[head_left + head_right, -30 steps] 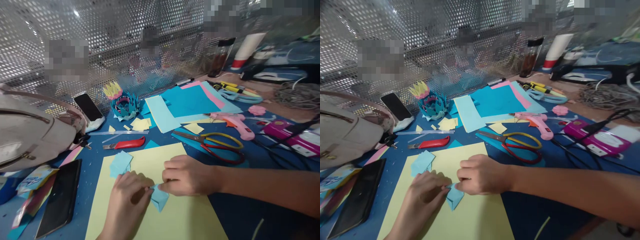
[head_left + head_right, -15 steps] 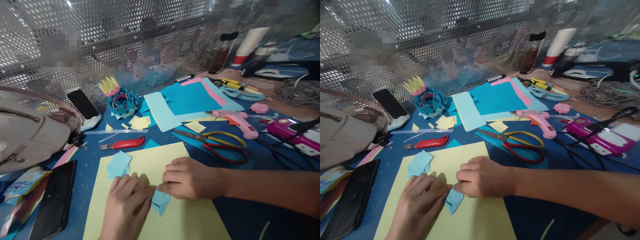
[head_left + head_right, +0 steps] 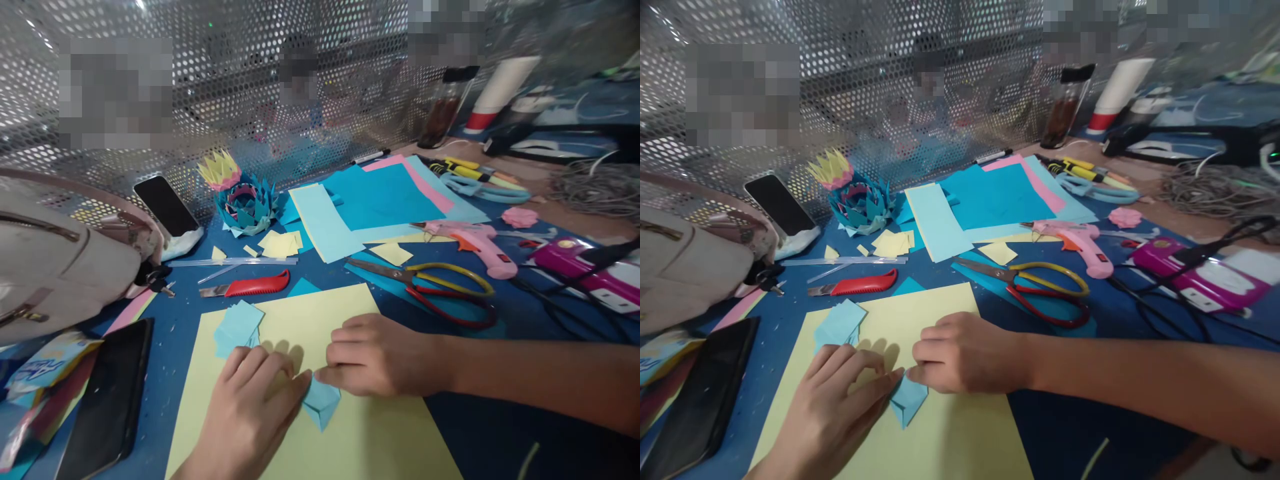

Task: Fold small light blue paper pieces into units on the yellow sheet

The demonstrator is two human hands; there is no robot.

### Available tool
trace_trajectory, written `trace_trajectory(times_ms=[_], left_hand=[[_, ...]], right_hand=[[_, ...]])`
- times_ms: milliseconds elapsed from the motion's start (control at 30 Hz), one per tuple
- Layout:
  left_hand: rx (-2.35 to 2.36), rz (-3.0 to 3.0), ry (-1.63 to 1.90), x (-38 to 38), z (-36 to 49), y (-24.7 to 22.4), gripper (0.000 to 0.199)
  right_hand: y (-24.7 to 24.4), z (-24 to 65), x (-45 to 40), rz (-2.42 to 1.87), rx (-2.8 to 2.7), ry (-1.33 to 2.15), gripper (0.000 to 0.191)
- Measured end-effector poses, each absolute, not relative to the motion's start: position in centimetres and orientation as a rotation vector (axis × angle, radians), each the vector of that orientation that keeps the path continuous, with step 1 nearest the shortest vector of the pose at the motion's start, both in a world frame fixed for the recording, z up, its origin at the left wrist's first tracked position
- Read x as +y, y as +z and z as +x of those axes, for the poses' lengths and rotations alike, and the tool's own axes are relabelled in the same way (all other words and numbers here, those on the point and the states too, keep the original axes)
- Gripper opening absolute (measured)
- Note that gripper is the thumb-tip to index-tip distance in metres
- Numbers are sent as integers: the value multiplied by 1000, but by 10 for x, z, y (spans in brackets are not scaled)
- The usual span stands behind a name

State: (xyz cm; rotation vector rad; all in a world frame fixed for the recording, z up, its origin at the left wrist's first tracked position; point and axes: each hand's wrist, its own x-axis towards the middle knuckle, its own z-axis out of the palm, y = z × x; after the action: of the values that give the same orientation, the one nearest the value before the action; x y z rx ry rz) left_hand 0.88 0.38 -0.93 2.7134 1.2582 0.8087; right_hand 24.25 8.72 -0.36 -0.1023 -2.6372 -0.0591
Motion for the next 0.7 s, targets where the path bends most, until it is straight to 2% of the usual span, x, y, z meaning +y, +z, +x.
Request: trace_trajectory(times_ms=[400,700], left_hand=[[1527,2382,832,-1,19,-11,8],[1516,2389,895,-4,19,-9,10]], right_hand=[[-6,243,87,-101,-2652,-36,10],[-3,242,87,-113,-2663,-38,21]])
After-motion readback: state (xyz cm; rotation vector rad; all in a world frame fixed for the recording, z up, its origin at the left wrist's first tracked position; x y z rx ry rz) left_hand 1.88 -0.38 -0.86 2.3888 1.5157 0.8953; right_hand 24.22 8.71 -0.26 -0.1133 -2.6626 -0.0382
